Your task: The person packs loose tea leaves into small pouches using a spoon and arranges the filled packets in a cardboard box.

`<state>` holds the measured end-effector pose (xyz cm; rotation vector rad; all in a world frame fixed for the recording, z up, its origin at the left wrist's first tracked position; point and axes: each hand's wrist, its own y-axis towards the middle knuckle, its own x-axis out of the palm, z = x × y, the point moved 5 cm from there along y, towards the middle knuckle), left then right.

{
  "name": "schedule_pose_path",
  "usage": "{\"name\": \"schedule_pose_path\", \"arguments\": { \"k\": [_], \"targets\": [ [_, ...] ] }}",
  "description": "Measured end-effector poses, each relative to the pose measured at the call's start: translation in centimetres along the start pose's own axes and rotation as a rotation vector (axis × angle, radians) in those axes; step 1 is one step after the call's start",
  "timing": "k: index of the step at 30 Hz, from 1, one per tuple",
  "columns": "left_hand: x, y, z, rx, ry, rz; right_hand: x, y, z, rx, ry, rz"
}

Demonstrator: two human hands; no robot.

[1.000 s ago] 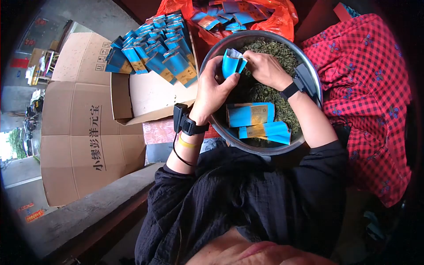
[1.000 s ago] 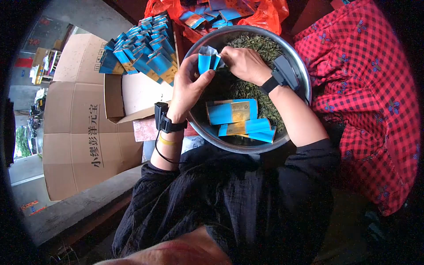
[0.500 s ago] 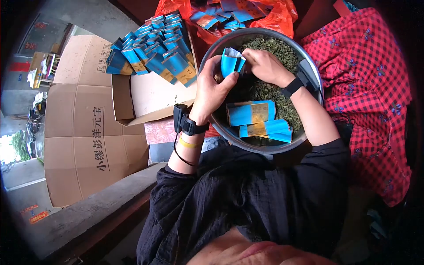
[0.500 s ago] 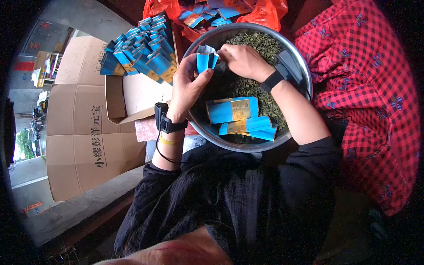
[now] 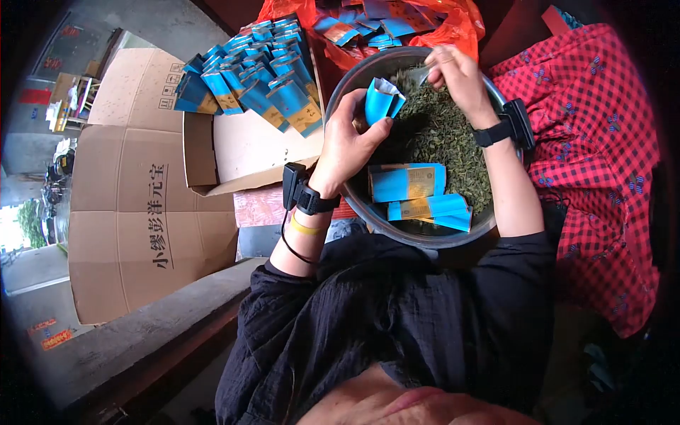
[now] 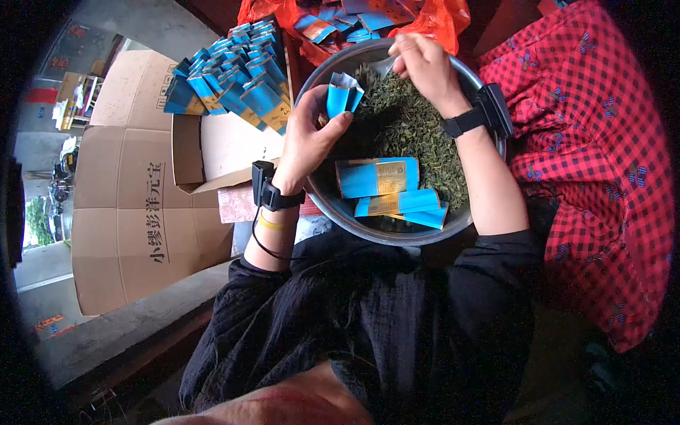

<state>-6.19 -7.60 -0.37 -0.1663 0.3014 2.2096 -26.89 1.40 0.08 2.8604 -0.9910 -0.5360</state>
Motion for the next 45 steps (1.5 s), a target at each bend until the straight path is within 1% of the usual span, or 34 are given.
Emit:
{"name": "schedule_pose_path", "arguments": {
  "k": [2,3,5,7,9,10,11,12,13,15,17,19,21,22,23,25,27,29,31,32,36,38,40,43,45],
  "targets": [
    [-0.1,0.0,0.2,-0.014,0.040,-0.007,-0.9,-0.4,-1.6,-0.157,0.154,0.152],
    [-0.1,0.0,0.1,-0.030,0.080,-0.014,-0.8,-0.6,-2.1,-0.159,0.155,0.148],
    [0.0,-0.1,0.1,-0.032,0.030,-0.007,-0.5,-1.7,-4.0,-0.296,0.042,0.199],
    [0.1,-0.1,0.0,-0.034,-0.020,-0.006,0.6,-2.7,-5.2,-0.388,-0.102,0.138],
    [0.1,0.0,0.1,-0.030,0.039,-0.004,1.5,-3.6,-6.9,-0.614,-0.290,0.093],
    [0.2,0.0,-0.1,-0.030,0.040,-0.009,1.7,-4.0,-7.8,-0.789,-0.376,0.110],
    [0.1,0.1,-0.2,0.020,0.051,0.010,1.5,-4.0,-8.0,-0.786,-0.377,0.114],
    [0.1,0.1,-0.2,0.070,0.060,0.032,1.3,-4.2,-8.4,-0.840,-0.427,0.137],
    [0.1,0.2,-0.2,0.069,0.059,0.030,1.3,-4.4,-8.7,-0.896,-0.477,0.159],
    [0.0,0.1,-0.3,0.038,0.091,0.024,0.7,-4.2,-8.4,-0.861,-0.470,0.186],
    [0.1,0.1,-0.1,0.016,0.046,0.020,0.0,-3.4,-7.1,-0.626,-0.409,0.246],
    [0.1,0.0,-0.2,-0.005,-0.001,0.013,0.4,-2.7,-5.9,-0.587,-0.386,0.242],
    [0.0,0.1,-0.2,-0.002,0.079,0.010,1.8,-2.2,-4.2,-0.508,-0.663,0.075],
    [0.0,0.0,-0.1,-0.003,0.077,0.009,2.4,-2.1,-3.5,-0.441,-0.739,0.009],
    [0.1,0.0,0.0,-0.002,0.028,0.012,2.9,-2.2,-2.9,-0.440,-0.742,0.008],
    [0.0,-0.1,0.4,0.000,-0.025,0.017,4.6,-2.7,-1.9,-0.501,-0.730,-0.137],
    [-0.1,-0.2,0.5,-0.055,0.027,0.000,5.3,-3.5,-1.6,-0.398,-0.647,-0.150],
    [-0.1,-0.2,0.3,-0.060,0.002,0.000,5.3,-3.1,-0.9,-0.317,-0.579,-0.195],
    [-0.1,-0.4,0.0,-0.071,-0.023,0.003,5.0,-2.0,0.5,-0.121,-0.403,-0.234],
    [-0.1,-0.4,-0.1,-0.053,-0.015,0.003,4.9,-1.8,0.7,-0.067,-0.293,-0.273],
    [-0.1,-0.3,0.1,-0.053,-0.036,-0.009,4.7,-1.3,1.6,-0.013,-0.271,-0.276],
    [-0.1,-0.4,0.3,-0.042,-0.029,0.001,3.8,-0.7,2.1,0.042,-0.015,-0.201],
    [-0.1,-0.5,0.5,-0.087,-0.046,-0.012,2.1,-0.1,1.7,0.028,0.018,-0.146],
    [-0.1,-0.4,-0.1,-0.079,0.004,-0.003,-0.1,0.0,0.2,-0.008,0.088,0.007],
    [0.0,-0.5,0.0,-0.088,0.008,-0.002,-0.9,-0.1,-0.7,-0.029,0.115,0.061]
  ]
}}
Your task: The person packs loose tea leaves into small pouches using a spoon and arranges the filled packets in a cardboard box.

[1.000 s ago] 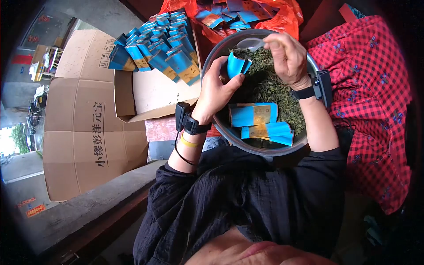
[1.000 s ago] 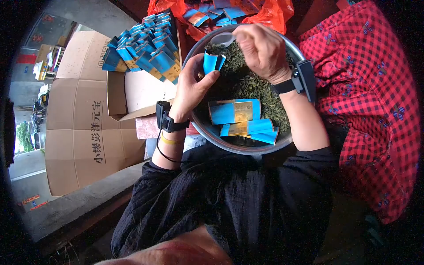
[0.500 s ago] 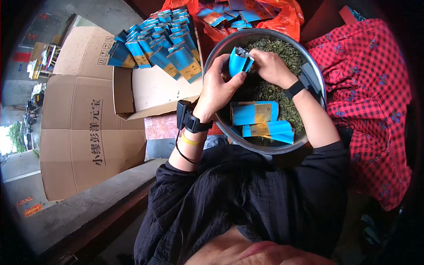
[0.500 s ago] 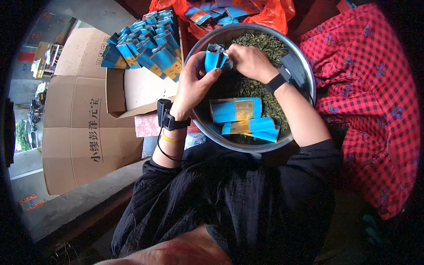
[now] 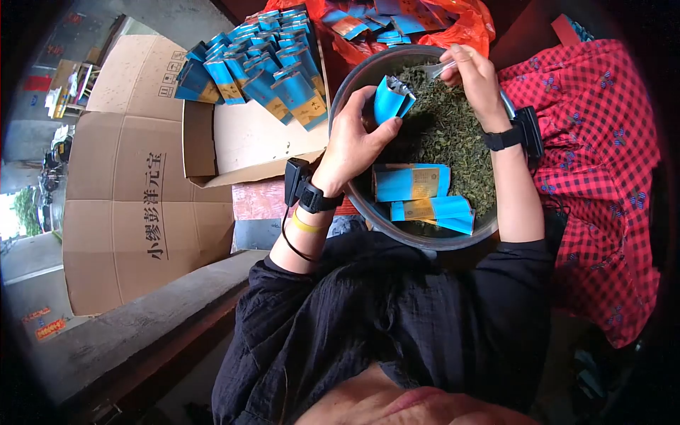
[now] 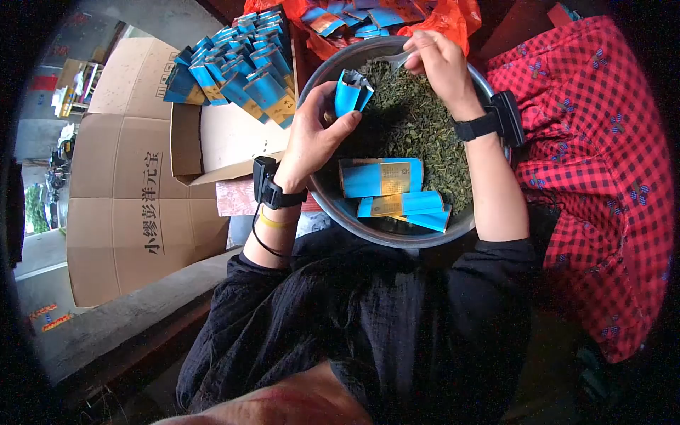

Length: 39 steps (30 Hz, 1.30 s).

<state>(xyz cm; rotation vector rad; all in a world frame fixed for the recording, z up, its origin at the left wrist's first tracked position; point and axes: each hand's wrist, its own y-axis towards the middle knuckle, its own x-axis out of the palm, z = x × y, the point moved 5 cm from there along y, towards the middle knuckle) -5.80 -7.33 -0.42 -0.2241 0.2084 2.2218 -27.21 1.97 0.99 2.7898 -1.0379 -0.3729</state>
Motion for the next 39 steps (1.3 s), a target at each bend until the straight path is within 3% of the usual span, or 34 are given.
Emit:
{"name": "schedule_pose_path", "arguments": {
  "k": [10,13,14,16,20,24,27,31,34,36,39],
  "targets": [
    [0.1,0.2,0.0,0.056,0.067,0.000,1.7,-1.7,-3.4,-0.202,-0.033,-0.029],
    [0.2,0.3,-0.1,0.073,0.057,0.008,3.3,-3.2,-5.9,-0.542,-0.389,-0.111],
    [0.2,0.3,-0.2,0.072,0.059,0.006,3.1,-3.3,-6.5,-0.540,-0.387,-0.109],
    [0.2,0.4,-0.6,0.068,0.070,0.003,3.1,-4.1,-8.3,-0.825,-0.570,-0.058],
    [0.2,0.3,-0.4,0.061,0.041,0.006,2.5,-4.3,-9.0,-0.888,-0.587,0.029],
    [0.2,0.5,-0.5,0.082,0.092,-0.001,3.7,-4.4,-7.7,-0.782,-0.499,-0.106],
    [0.1,0.3,-0.3,0.063,0.089,-0.002,2.0,-3.1,-5.5,-0.446,-0.249,0.002],
    [0.0,0.0,0.0,0.003,0.100,-0.007,0.8,-1.4,-3.5,-0.340,-0.366,0.110],
    [-0.1,0.3,0.0,0.077,0.121,0.009,3.1,-1.6,-0.4,-0.261,-0.817,-0.147],
    [0.2,0.5,-0.6,0.111,0.065,0.021,5.1,-2.8,0.8,-0.225,-0.842,-0.380],
    [0.0,0.4,-0.6,0.127,0.024,0.037,6.1,-3.5,0.5,-0.263,-0.678,-0.324]
  ]
}}
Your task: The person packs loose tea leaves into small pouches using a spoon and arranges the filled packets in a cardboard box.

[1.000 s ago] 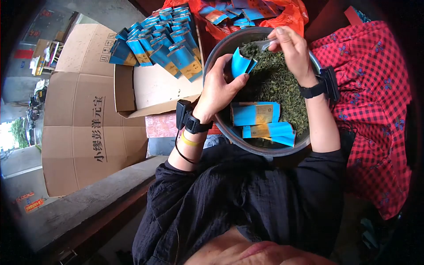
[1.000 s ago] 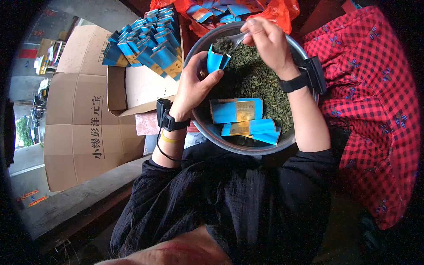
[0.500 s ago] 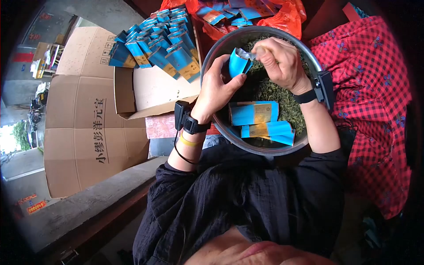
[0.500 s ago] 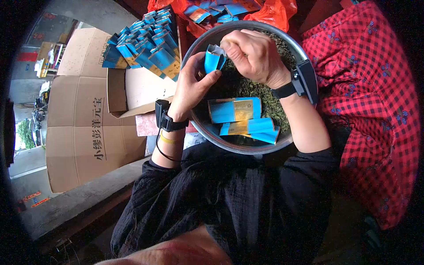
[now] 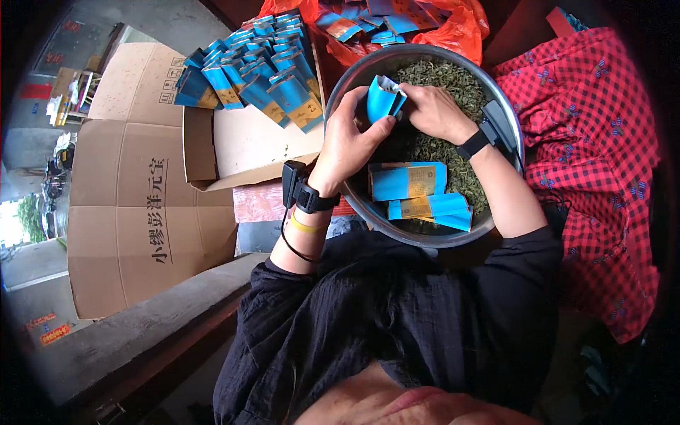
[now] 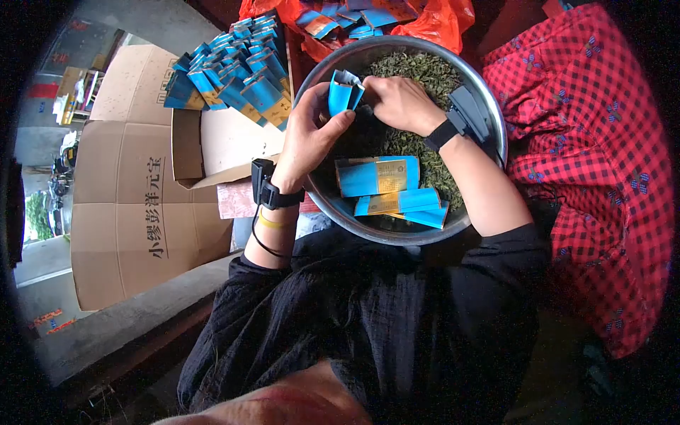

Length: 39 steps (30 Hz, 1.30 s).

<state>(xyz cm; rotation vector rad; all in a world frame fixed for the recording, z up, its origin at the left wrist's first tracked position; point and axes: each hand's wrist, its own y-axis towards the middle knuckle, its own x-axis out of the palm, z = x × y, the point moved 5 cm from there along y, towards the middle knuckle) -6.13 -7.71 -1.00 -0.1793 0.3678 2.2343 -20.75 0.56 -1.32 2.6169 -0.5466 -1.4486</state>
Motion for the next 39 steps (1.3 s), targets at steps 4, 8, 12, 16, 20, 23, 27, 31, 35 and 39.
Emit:
{"name": "schedule_pose_path", "arguments": {
  "k": [4,8,12,16,20,23,27,31,35,39],
  "targets": [
    [-0.1,-0.3,0.4,-0.104,-0.019,-0.048,-0.1,0.9,2.4,0.203,0.272,-0.062],
    [-0.2,-0.3,0.5,-0.115,0.023,-0.048,-1.5,1.2,4.0,0.269,0.514,0.062],
    [-0.3,-0.4,0.5,-0.111,0.017,-0.038,-4.7,0.9,3.5,0.195,0.599,0.319],
    [-0.2,-0.4,1.1,-0.123,0.003,-0.040,-6.9,0.4,1.5,0.098,0.619,0.478],
    [-0.3,-0.4,0.9,-0.128,0.044,-0.044,-6.8,-0.1,-2.2,-0.133,0.291,0.395],
    [-0.1,-0.4,0.7,-0.142,0.026,-0.056,-7.4,-0.5,-4.4,-0.364,0.024,0.401],
    [-0.1,-0.4,0.5,-0.140,0.005,-0.049,-8.3,-0.7,-4.6,-0.377,-0.022,0.516],
    [-0.1,-0.3,0.4,-0.064,0.030,-0.038,-6.3,-0.5,-5.8,-0.481,-0.023,0.344],
    [-0.2,-0.4,0.5,-0.129,0.033,-0.062,-6.7,-0.6,-5.1,-0.440,0.027,0.393],
    [-0.2,-0.4,0.5,-0.114,0.055,-0.047,-8.3,-0.6,-2.2,-0.104,0.202,0.527]
  ]
}}
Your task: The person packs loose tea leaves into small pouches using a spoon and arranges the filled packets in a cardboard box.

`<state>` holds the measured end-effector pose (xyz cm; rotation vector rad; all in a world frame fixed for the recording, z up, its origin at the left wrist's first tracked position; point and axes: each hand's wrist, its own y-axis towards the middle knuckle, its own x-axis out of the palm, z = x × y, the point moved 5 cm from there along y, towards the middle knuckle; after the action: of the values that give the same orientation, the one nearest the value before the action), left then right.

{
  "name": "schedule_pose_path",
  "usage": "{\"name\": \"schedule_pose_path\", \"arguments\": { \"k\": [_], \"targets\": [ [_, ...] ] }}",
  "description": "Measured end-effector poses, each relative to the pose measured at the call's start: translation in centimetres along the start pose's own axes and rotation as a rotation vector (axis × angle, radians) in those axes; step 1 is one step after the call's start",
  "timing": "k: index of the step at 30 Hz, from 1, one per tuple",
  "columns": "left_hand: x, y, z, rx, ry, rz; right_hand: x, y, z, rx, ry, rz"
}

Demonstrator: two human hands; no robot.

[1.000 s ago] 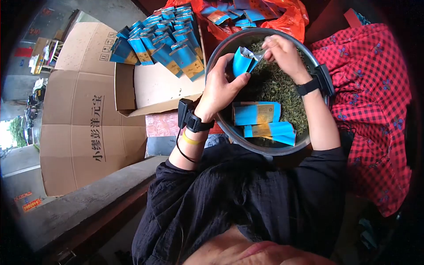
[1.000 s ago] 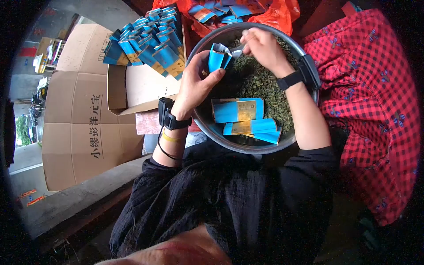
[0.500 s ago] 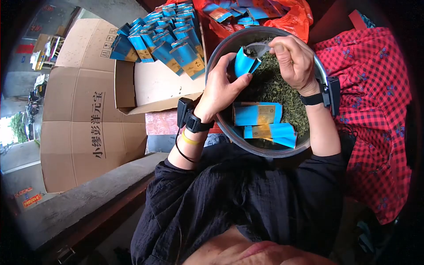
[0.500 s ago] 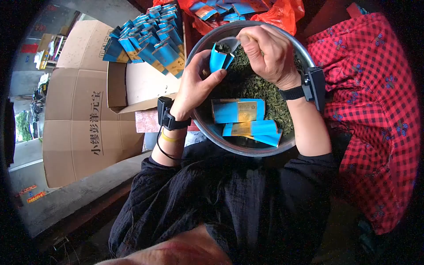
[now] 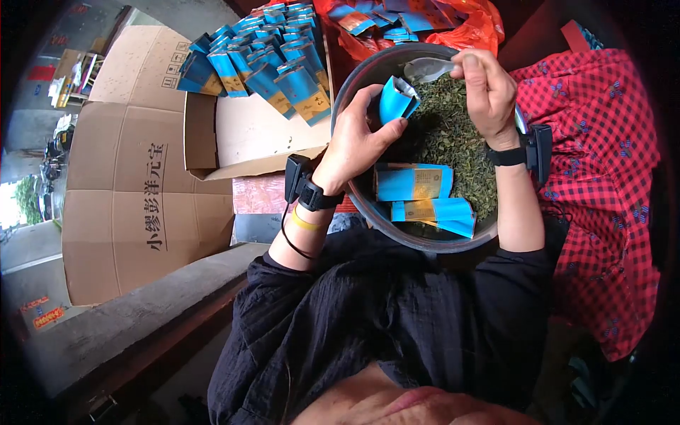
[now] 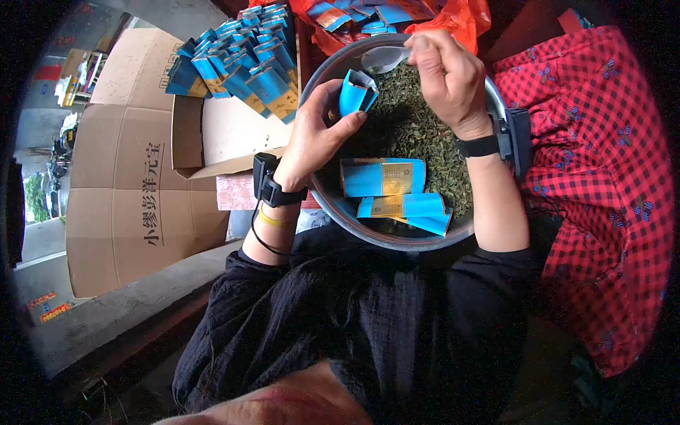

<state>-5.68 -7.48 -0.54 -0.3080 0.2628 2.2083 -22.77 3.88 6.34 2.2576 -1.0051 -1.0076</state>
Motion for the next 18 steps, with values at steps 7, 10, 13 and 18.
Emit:
{"name": "schedule_pose_path", "arguments": {
  "k": [7,10,13,18],
  "targets": [
    [-0.1,-0.1,0.6,-0.016,-0.015,0.009,3.1,-0.9,2.5,0.124,-0.162,-0.415],
    [-0.1,-0.1,0.2,-0.011,-0.032,0.013,3.3,-0.5,1.0,-0.060,-0.048,-0.306],
    [-0.2,-0.1,0.5,0.073,-0.007,0.056,3.7,-0.9,-0.7,0.084,0.128,-0.471],
    [-0.1,0.1,-0.5,0.074,-0.171,-0.002,4.9,-1.8,-1.0,0.138,0.134,-0.620]
  ]
}}
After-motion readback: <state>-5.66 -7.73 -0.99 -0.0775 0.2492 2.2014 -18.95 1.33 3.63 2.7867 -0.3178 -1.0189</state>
